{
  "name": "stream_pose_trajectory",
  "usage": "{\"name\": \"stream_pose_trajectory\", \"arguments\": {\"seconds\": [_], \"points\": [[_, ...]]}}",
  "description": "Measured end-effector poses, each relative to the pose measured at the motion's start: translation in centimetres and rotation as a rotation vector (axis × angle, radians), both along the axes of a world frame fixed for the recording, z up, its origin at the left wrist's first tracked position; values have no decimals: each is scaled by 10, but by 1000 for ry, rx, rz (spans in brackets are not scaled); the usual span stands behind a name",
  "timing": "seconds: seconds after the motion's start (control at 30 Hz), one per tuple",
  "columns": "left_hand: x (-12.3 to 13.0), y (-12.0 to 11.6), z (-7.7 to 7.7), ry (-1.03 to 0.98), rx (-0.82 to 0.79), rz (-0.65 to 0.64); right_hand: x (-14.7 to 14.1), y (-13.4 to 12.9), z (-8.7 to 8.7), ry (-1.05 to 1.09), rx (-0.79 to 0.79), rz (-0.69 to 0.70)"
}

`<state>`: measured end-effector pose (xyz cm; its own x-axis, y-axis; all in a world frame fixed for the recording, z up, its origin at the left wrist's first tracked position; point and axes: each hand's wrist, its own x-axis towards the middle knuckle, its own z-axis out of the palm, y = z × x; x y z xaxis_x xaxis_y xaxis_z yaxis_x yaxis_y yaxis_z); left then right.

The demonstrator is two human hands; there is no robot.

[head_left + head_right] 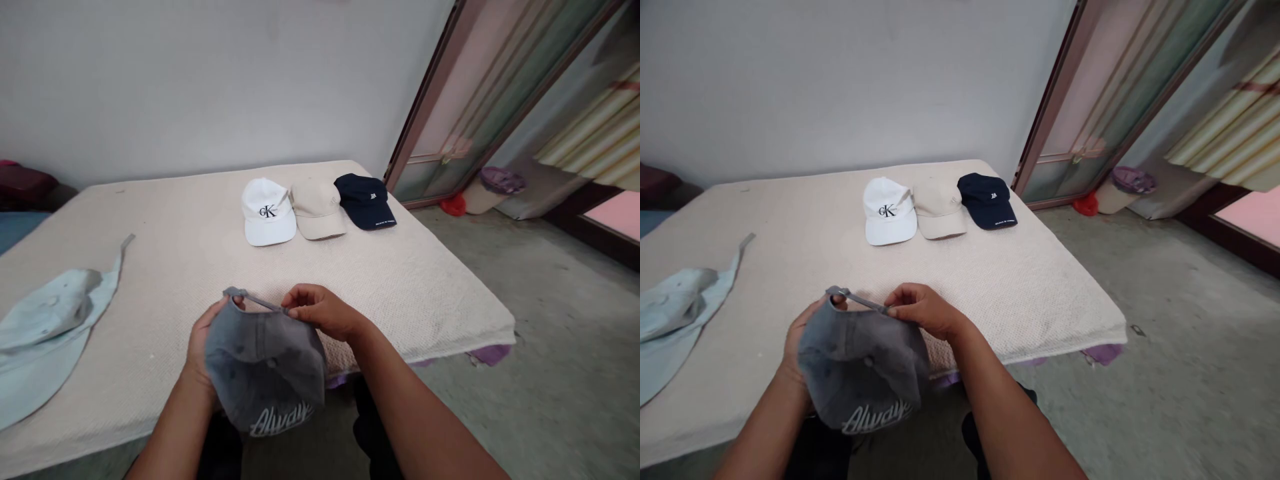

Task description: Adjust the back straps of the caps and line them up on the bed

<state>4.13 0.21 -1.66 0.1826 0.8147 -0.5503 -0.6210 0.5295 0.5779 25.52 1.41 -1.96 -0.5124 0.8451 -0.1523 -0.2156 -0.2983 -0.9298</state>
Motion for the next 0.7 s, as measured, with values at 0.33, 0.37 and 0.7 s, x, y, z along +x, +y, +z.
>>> {"name": "stream_pose_trajectory", "arguments": {"seconds": [0.33,0.37,0.7], "points": [[22,-14,-5,51,-30,-269,28,10,-3,235,-180,-471],[24,-19,-7,51,3,-336,29,11,-3,251,-187,-512],[37,-11,-6,8,-65,-192,39,12,-6,222,-167,-592]]}}
